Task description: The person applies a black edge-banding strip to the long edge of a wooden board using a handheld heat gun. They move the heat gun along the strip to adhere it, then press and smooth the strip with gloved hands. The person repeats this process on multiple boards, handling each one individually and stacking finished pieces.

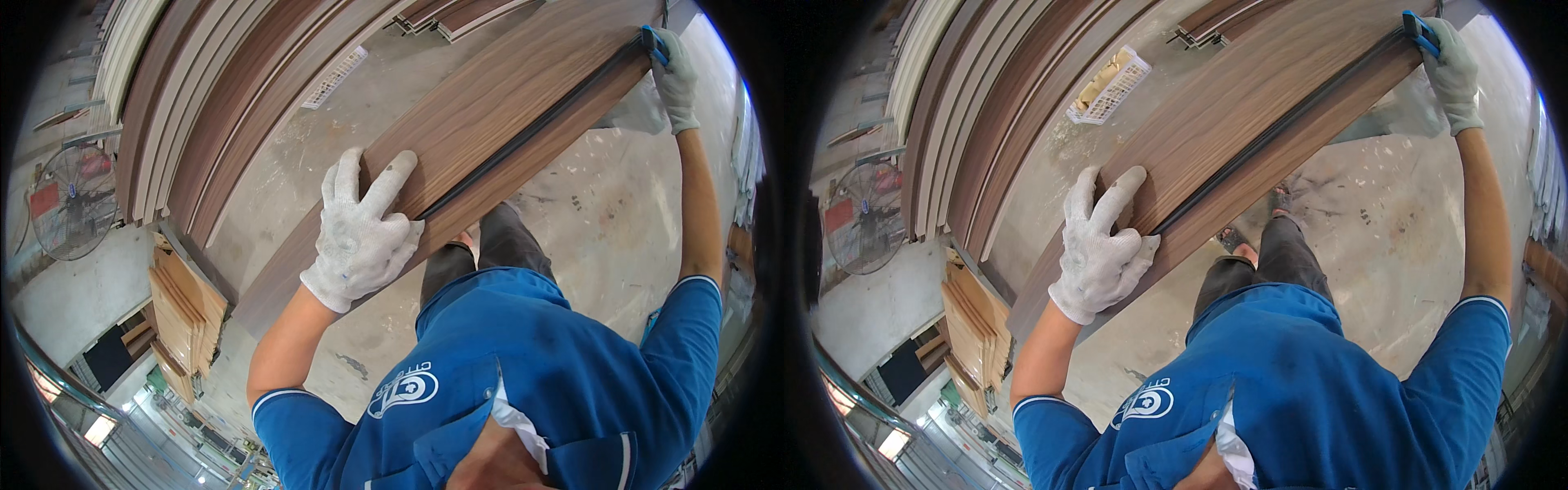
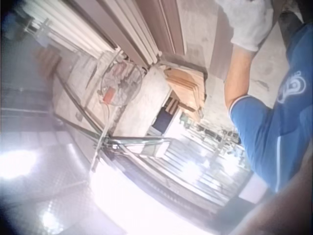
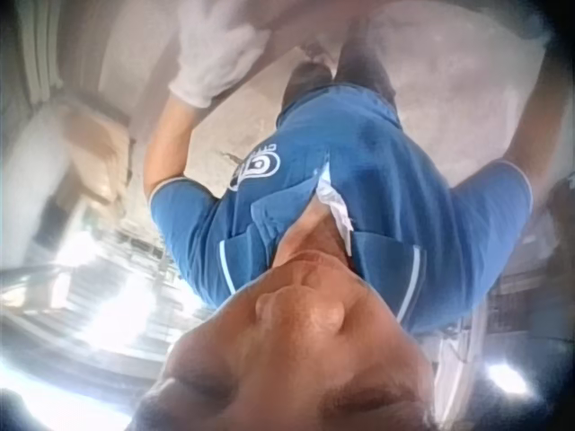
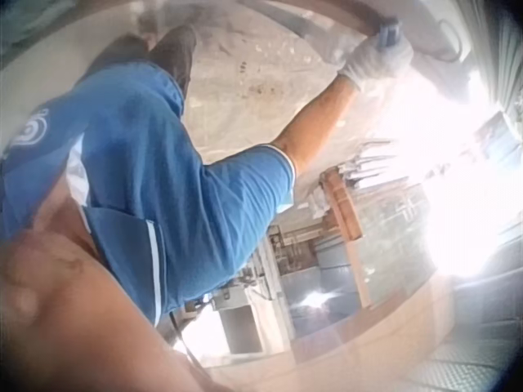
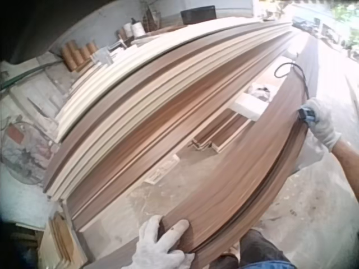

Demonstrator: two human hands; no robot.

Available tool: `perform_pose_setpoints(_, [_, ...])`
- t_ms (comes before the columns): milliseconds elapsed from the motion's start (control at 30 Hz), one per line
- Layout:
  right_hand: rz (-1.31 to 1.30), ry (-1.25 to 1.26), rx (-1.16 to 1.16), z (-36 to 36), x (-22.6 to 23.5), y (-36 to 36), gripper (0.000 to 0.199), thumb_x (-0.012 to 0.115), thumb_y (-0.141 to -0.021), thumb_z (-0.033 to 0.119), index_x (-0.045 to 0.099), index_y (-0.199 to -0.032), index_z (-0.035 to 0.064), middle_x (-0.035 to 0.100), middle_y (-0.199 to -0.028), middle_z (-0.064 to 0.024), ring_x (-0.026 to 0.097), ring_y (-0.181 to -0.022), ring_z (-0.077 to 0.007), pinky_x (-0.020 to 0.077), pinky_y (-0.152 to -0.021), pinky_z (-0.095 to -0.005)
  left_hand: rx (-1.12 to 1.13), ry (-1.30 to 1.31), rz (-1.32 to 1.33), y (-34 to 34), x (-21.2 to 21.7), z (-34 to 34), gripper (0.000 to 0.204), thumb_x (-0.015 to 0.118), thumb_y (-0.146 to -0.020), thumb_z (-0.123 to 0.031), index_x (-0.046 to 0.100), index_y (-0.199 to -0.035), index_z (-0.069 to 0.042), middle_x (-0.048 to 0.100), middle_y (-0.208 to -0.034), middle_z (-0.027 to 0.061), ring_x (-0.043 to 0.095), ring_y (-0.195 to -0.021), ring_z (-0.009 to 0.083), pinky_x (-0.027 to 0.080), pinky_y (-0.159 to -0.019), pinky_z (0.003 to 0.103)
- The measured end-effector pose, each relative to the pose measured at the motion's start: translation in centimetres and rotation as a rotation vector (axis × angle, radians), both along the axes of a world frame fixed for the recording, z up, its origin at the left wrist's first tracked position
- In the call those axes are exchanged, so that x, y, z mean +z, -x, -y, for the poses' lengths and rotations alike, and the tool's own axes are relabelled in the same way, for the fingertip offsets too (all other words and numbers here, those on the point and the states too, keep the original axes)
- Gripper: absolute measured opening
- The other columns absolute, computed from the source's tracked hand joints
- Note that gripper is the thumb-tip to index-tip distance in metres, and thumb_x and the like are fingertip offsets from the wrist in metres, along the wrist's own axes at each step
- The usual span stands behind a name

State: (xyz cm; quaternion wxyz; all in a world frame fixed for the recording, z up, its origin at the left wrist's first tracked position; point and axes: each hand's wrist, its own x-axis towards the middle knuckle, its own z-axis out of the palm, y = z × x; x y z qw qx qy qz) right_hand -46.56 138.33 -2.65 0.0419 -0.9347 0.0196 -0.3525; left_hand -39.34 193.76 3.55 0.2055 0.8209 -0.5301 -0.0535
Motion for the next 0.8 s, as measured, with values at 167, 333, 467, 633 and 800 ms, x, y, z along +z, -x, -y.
perform_pose_setpoints(167, [-0.036,-0.049,-0.013,1.0,-0.7,0.5,0.038,0.070,-0.086,-0.002,0.068,-0.122,0.0096,0.071,-0.113,-0.0099,0.070,-0.102,-0.0294,0.0561,-0.089,-0.0367,-0.012,0.007,0.036,-0.3,0.0,2.5,0.029,0.082,-0.072,-0.016,0.059,-0.061,-0.001,0.055,-0.147,0.0225,0.043,-0.129,0.0576,0.040,-0.100,0.065])
perform_pose_setpoints(333, [-0.063,-0.072,-0.044,2.1,-1.4,0.7,0.042,0.068,-0.089,-0.005,0.065,-0.128,0.0076,0.070,-0.118,-0.0109,0.069,-0.107,-0.0267,0.0546,-0.093,-0.0348,-0.032,0.010,0.028,-0.8,0.0,5.1,0.030,0.082,-0.073,-0.017,0.058,-0.062,-0.001,0.052,-0.150,0.0231,0.043,-0.130,0.0589,0.039,-0.101,0.066])
perform_pose_setpoints(467, [-0.009,-0.043,-0.051,0.0,-0.1,0.2,0.037,0.067,-0.082,-0.005,0.067,-0.116,0.0076,0.068,-0.107,-0.0116,0.067,-0.097,-0.0281,0.0534,-0.085,-0.0362,-0.059,0.032,0.025,-1.4,-0.3,7.4,0.028,0.081,-0.074,-0.017,0.061,-0.064,0.000,0.052,-0.150,0.0237,0.044,-0.129,0.0593,0.039,-0.100,0.067])
perform_pose_setpoints(633, [0.079,0.147,-0.023,-2.9,2.1,-0.8,0.007,0.070,-0.082,0.012,0.067,-0.088,0.0089,0.066,-0.080,-0.0103,0.065,-0.072,-0.0297,0.0496,-0.064,-0.0399,-0.082,0.027,0.040,-1.9,-0.2,9.9,0.027,0.080,-0.076,-0.016,0.062,-0.065,0.001,0.052,-0.150,0.0238,0.044,-0.128,0.0593,0.039,-0.101,0.066])
perform_pose_setpoints(800, [-0.010,0.034,-0.040,-1.8,1.6,-0.3,0.035,0.069,-0.079,-0.002,0.069,-0.111,0.0112,0.070,-0.103,-0.0091,0.068,-0.095,-0.0285,0.0527,-0.084,-0.0381,-0.086,0.028,0.046,-2.3,-0.1,12.7,0.027,0.080,-0.077,-0.016,0.062,-0.066,0.000,0.052,-0.150,0.0237,0.044,-0.129,0.0591,0.039,-0.102,0.065])
